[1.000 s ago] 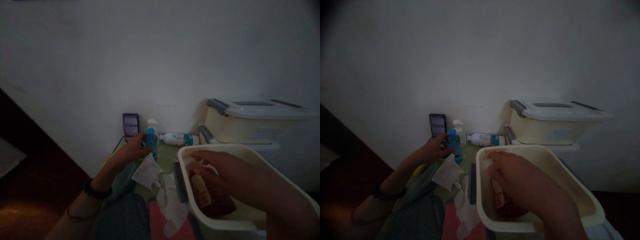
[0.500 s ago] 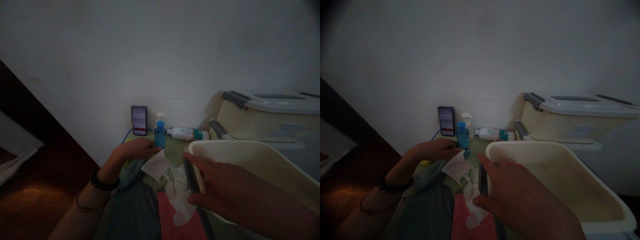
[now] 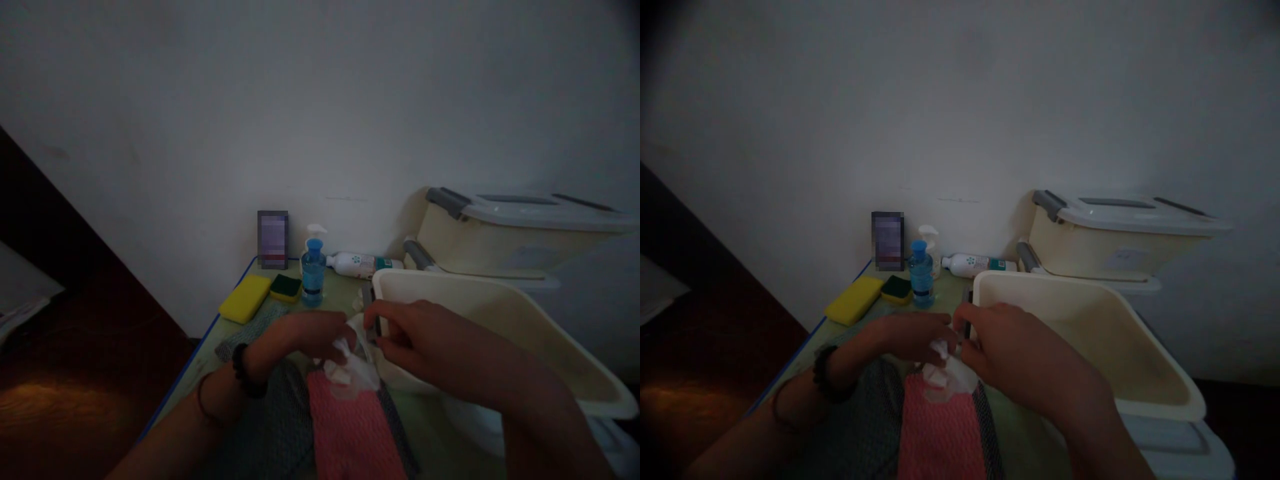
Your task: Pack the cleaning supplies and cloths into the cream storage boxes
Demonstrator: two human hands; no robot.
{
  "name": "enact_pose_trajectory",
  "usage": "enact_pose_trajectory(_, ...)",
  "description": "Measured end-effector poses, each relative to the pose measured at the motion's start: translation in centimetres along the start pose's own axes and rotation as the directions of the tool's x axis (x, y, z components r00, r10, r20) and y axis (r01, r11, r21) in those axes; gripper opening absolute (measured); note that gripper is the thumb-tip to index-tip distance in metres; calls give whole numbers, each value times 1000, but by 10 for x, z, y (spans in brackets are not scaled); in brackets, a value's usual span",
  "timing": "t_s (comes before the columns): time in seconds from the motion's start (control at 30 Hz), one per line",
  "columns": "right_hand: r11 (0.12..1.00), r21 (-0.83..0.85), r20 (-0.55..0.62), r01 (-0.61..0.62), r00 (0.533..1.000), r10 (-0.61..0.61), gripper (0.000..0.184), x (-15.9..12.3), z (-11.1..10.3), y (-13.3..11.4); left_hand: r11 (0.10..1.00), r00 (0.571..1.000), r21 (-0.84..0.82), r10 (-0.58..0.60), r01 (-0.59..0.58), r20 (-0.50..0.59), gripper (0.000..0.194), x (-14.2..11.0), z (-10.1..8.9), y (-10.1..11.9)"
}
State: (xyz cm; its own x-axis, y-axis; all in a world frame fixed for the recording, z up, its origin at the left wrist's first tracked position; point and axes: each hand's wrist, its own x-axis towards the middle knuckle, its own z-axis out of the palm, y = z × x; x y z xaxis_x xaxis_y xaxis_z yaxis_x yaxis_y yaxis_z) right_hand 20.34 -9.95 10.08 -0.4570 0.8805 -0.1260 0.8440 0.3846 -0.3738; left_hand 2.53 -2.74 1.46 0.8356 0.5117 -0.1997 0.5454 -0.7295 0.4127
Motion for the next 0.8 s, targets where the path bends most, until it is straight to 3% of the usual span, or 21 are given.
enact_pose_trajectory(0.1, 1000, -31, -15, -4, 1000, 4, 11, -4, -3, 4, 1000, 1000, 1, -6, 6, -5, 16, -18, -25, -4)
enact_pose_trajectory(0.2, 998, -61, -9, -27, 1000, 26, 19, -9, -6, 10, 990, 991, -114, -97, 86, -92, 18, -40, -49, -8)
enact_pose_trajectory(0.3, 994, -76, -27, -84, 996, 82, 26, -10, -5, 12, 973, 980, -140, -192, 183, -50, 47, -50, -55, -9)
enact_pose_trajectory(0.4, 989, -90, -28, -113, 993, 111, 28, -9, -4, 14, 975, 974, -101, -206, 197, -90, 65, -46, -47, -5)
enact_pose_trajectory(0.6, 985, -2, 28, -171, 985, 171, 24, -11, -15, 36, 998, 983, 52, 57, -48, -177, 37, -6, -11, 5)
enact_pose_trajectory(0.73, 986, 43, 44, -159, 987, 157, 29, -13, -15, 37, 996, 983, 67, 68, -57, -170, 39, 17, 15, -1)
enact_pose_trajectory(0.8, 992, 77, 59, -97, 994, 92, 46, -13, -9, 30, 997, 981, 52, 57, -48, -185, 30, 22, 20, -5)
